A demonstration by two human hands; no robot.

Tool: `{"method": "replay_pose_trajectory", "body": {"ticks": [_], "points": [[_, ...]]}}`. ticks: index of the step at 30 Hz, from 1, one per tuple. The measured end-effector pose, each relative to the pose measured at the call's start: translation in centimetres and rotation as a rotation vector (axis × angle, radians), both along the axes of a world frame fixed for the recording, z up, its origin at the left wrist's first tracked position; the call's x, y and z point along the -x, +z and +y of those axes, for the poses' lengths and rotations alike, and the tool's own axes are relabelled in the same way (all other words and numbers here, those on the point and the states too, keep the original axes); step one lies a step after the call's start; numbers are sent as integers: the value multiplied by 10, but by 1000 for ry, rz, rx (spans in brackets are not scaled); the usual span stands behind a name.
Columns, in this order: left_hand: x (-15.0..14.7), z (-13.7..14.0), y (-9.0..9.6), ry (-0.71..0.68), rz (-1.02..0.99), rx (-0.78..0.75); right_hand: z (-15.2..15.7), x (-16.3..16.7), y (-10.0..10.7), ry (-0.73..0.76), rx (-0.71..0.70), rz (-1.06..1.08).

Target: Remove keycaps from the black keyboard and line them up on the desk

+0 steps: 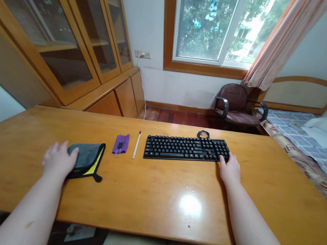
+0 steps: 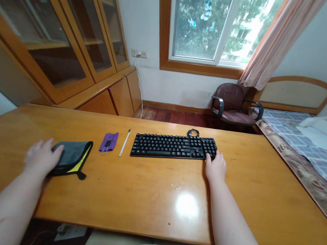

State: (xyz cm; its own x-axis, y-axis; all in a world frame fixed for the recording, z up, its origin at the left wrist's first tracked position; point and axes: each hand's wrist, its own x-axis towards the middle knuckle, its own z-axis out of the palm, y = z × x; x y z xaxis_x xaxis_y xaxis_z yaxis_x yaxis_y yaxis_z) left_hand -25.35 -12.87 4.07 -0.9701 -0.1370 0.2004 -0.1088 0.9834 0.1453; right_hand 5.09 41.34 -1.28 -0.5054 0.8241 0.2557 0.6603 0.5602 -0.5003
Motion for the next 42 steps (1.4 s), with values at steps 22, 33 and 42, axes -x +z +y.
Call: {"method": "replay_pose_trajectory", "body": {"ticks": [22, 33, 42], "points": [[47, 94, -21, -352, -246, 45, 9, -1, 1, -53, 65, 57], [-82, 236, -16, -524, -247, -355, 16, 5, 6, -131, 100, 28], [-85, 250, -32, -316, -190, -669, 30, -19, 16, 22, 604, 567]]}}
